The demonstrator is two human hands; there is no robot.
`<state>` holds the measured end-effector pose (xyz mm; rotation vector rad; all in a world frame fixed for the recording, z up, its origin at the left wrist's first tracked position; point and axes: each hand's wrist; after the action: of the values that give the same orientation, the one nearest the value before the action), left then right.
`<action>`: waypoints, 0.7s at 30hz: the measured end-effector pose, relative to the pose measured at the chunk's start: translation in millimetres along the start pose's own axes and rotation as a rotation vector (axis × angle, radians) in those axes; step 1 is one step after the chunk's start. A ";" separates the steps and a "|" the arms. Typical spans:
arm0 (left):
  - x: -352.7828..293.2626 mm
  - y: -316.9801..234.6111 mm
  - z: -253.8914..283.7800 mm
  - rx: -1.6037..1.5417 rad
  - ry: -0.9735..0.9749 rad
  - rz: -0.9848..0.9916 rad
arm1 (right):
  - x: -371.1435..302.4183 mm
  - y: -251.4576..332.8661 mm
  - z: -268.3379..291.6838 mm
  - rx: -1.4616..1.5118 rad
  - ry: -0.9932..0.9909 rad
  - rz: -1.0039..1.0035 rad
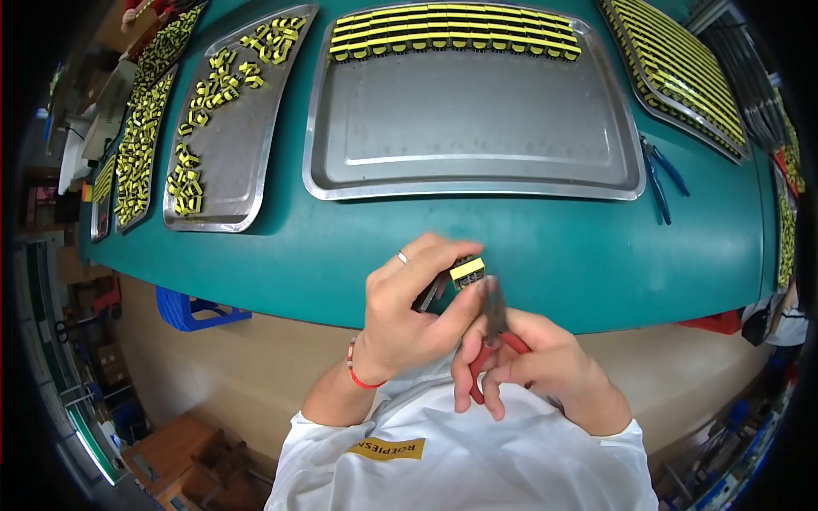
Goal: The person assembles small electronic components by attaching yellow plastic parts to black bases using pliers.
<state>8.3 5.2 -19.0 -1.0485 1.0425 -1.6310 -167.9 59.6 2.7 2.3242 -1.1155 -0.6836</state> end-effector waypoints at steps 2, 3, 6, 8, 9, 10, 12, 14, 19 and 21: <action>-1.9 -2.5 1.0 -0.026 0.008 0.083 | -3.7 -15.1 -2.9 -0.285 -0.073 0.372; -2.7 -3.1 1.5 -0.073 0.047 0.121 | -2.8 -17.7 1.2 -0.287 -0.069 0.376; -5.0 -6.7 -2.8 -0.135 0.103 0.168 | 10.8 -20.7 1.5 -1.189 -0.318 0.932; -5.3 -5.7 -6.9 -0.161 0.118 0.130 | 18.9 -26.0 5.0 -1.284 -0.381 1.022; -6.8 -6.5 -8.4 -0.165 0.121 0.131 | 21.0 -27.7 7.2 -1.375 -0.441 1.112; -9.0 -7.5 -9.9 -0.171 0.128 0.158 | 22.9 -27.8 9.3 -1.377 -0.444 1.109; -9.9 -4.6 -8.8 -0.176 0.132 0.182 | 28.3 -26.0 12.4 -1.425 -0.415 1.230; -12.7 5.0 -4.8 -0.440 0.159 0.347 | 21.5 -25.9 7.8 -1.284 -0.394 1.167; -4.7 4.2 -10.0 -1.272 0.159 0.501 | 7.8 -17.9 2.6 -1.056 -0.259 0.889; -6.0 -0.6 -14.9 -1.307 0.225 0.475 | 11.3 -22.3 4.4 -1.073 -0.266 0.861</action>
<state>-4.6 13.6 -23.7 -1.2231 2.4104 -0.5475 -151.7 62.2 -16.6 0.7729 -1.2558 -0.9135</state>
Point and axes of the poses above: each hand's wrist, its own x-axis towards the middle knuckle, its own z-axis out of the back of the hand, y = z × x, and after that the axes turned 11 degrees about z, right-handed
